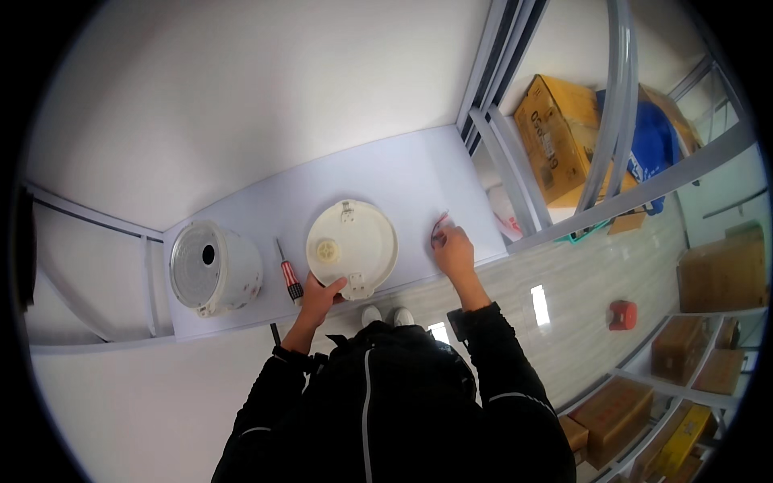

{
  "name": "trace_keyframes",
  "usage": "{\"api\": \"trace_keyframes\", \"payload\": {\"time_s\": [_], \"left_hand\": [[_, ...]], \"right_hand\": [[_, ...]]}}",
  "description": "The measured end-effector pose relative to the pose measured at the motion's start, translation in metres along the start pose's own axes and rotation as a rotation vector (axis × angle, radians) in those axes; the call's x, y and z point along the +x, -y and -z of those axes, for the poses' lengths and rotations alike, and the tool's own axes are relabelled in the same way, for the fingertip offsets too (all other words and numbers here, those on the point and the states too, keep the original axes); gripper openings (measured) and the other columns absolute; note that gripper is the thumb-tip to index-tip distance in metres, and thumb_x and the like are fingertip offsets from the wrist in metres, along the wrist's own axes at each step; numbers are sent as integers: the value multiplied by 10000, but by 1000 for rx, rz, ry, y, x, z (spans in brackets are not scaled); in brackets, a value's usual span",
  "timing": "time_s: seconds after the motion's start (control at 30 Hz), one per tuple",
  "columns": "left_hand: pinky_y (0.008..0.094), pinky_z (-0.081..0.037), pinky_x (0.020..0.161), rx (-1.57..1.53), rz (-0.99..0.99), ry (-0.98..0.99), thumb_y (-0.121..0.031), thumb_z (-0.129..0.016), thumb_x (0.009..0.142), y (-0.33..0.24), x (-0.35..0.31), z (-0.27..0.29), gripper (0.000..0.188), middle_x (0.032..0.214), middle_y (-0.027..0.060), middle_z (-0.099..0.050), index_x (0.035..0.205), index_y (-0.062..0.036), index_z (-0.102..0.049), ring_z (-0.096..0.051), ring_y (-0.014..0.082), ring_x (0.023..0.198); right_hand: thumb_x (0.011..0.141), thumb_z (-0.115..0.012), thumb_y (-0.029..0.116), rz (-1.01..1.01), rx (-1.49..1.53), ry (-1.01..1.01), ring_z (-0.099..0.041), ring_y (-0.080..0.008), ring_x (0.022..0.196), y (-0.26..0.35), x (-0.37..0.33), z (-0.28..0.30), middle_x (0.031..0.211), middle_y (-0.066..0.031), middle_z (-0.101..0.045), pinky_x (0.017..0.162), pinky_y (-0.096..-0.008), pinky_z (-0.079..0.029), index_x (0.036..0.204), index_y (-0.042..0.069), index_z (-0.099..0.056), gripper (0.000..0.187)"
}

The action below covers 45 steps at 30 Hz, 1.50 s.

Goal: The person assembles a white plastic appliance on a workbench. They use a screwdriver to tighten screws into the base, attach a circular component, and secure the parts together.

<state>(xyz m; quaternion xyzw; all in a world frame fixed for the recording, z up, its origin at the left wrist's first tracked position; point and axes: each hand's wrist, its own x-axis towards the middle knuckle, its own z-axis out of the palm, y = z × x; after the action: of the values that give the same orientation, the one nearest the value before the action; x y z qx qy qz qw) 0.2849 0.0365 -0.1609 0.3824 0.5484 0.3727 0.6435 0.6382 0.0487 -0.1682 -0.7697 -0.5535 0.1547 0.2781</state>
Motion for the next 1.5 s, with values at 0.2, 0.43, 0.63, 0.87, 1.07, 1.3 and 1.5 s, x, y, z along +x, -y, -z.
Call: {"api": "trace_keyframes", "payload": {"time_s": [0.2, 0.43, 0.63, 0.87, 1.07, 1.3, 1.5], "left_hand": [[356, -686, 740, 44, 59, -26, -101, -836, 919, -1, -4, 1, 638, 1267, 158, -672, 1399, 24, -434, -753, 228, 1014], [337, -675, 728, 13, 65, -43, -118, -842, 920, 0, -8, 2, 667, 1255, 171, -672, 1404, 45, -414, -749, 217, 997], [335, -670, 754, 40, 95, -51, -128, -842, 925, 1, -11, 4, 683, 1267, 164, -675, 1426, 40, -410, -746, 214, 1018], [334, -671, 757, 54, 90, -59, -124, -841, 925, -2, -14, 3, 680, 1265, 160, -679, 1429, 35, -413, -744, 216, 1029], [326, -671, 751, 73, 91, -42, -117, -845, 918, -1, -11, 3, 684, 1260, 165, -678, 1423, 42, -413, -744, 213, 1027], [338, -679, 741, 60, 88, -47, -113, -844, 916, 3, -9, 4, 703, 1274, 184, -665, 1430, 49, -393, -747, 226, 1037], [385, -699, 765, 99, 96, -73, -108, -851, 913, -7, -3, 0, 735, 1319, 171, -625, 1445, -12, -353, -752, 255, 1059]], "right_hand": [[883, -808, 152, 25, 16, -35, -727, -350, 880, -6, -1, -5, 964, -151, -723, 797, -464, -586, 986, 65, -770, 140], [896, -796, 142, 9, -8, -43, -735, -349, 895, -1, -2, -5, 977, -147, -726, 804, -456, -593, 992, 65, -752, 131], [900, -785, 110, 82, 13, -52, -726, -337, 867, -1, -5, -5, 959, -122, -707, 774, -448, -584, 1004, 77, -744, 116], [914, -758, 103, 131, -10, 3, -722, -328, 858, 7, -8, 2, 953, -93, -700, 756, -445, -575, 963, 123, -759, 53], [939, -730, 125, 148, -69, 35, -715, -364, 888, 5, -7, 2, 992, -107, -698, 774, -469, -572, 964, 108, -749, 35], [988, -676, 133, 101, -85, 31, -706, -394, 936, 11, -6, 3, 1040, -127, -695, 798, -496, -566, 1013, 90, -711, 61], [1039, -647, 172, 77, 47, -93, -731, -387, 938, 27, 0, 17, 1054, -121, -747, 807, -492, -582, 1050, 94, -691, 90]]}}
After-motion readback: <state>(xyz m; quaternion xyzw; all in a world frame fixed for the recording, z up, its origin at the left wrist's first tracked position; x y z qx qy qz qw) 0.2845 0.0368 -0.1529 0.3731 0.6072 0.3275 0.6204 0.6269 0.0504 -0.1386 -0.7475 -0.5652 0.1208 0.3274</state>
